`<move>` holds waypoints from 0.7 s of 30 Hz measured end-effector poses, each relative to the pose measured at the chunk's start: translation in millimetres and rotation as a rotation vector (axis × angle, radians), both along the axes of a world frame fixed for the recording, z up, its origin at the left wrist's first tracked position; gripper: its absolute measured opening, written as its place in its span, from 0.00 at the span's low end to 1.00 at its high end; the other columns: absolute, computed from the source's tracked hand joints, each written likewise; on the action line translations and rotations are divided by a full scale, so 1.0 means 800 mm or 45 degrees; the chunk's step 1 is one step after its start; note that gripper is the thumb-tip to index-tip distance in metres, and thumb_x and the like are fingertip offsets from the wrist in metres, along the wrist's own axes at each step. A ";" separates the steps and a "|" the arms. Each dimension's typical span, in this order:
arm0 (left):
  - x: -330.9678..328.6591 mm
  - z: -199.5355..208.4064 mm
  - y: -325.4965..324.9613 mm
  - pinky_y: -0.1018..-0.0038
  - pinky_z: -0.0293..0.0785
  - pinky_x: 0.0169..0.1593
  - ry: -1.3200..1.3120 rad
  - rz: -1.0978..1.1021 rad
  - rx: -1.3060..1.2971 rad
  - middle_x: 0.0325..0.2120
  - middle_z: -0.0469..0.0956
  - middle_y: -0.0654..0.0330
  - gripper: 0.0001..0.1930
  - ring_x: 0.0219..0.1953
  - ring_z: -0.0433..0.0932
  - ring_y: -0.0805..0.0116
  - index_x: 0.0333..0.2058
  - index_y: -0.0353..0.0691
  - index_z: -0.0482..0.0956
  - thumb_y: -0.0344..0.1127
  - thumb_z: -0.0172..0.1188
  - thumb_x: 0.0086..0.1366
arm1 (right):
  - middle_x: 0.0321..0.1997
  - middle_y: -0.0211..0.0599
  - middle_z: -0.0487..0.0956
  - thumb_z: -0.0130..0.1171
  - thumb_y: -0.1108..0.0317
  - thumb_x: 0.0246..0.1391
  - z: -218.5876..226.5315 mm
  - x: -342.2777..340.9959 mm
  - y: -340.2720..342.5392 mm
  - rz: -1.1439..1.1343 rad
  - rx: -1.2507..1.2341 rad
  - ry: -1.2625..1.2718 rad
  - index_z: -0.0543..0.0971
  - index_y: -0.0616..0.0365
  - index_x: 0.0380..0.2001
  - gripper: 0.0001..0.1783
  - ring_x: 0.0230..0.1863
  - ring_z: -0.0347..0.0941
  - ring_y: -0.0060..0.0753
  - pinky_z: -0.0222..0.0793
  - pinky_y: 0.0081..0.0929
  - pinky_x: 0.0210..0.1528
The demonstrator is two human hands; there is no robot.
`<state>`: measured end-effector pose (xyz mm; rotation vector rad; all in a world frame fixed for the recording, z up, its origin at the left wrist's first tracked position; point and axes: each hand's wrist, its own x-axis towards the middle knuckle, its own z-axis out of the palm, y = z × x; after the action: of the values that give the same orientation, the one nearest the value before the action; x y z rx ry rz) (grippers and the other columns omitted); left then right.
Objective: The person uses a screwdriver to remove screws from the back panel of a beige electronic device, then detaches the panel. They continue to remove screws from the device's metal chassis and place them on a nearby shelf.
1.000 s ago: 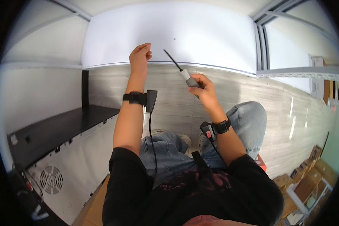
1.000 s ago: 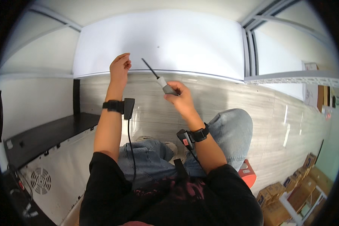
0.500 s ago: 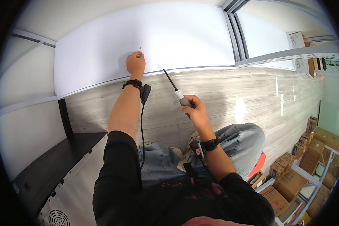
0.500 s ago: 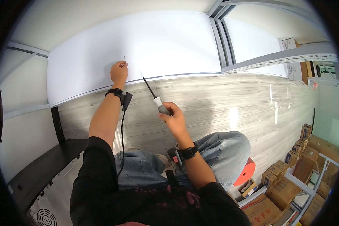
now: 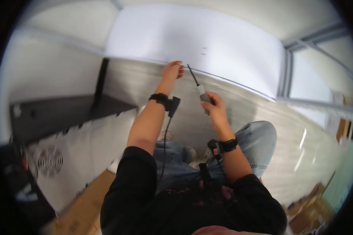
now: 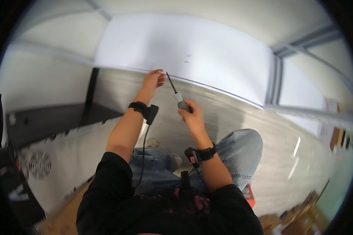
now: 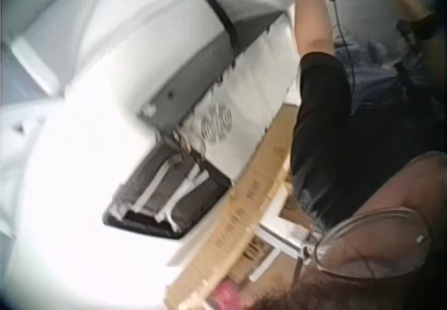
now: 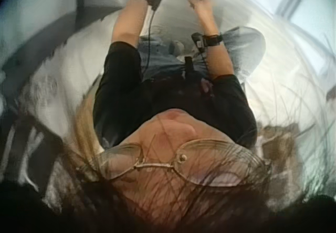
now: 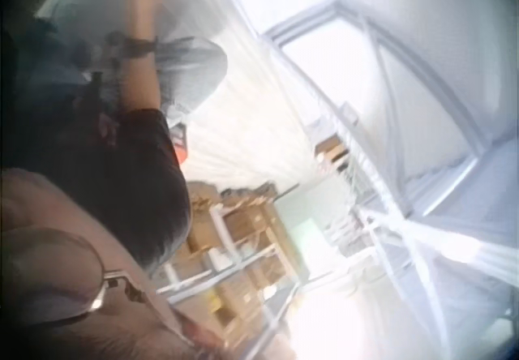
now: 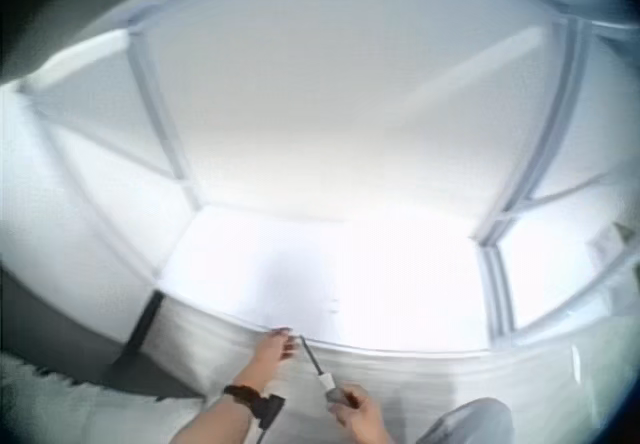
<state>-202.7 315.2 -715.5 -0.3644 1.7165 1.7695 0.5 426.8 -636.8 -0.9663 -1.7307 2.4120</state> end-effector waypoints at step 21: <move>0.166 0.223 -0.311 0.79 0.70 0.28 0.256 0.934 0.141 0.25 0.77 0.60 0.13 0.25 0.74 0.74 0.45 0.39 0.73 0.38 0.45 0.68 | 0.38 0.40 0.77 0.51 0.71 0.53 0.101 -0.024 -0.209 1.047 -0.411 0.203 0.67 0.57 0.53 0.22 0.21 0.66 0.18 0.58 0.18 0.20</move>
<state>-69.8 66.2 -537.4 -0.8762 1.7313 2.4743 -18.5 259.8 -555.9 -0.0023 -1.9766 3.1973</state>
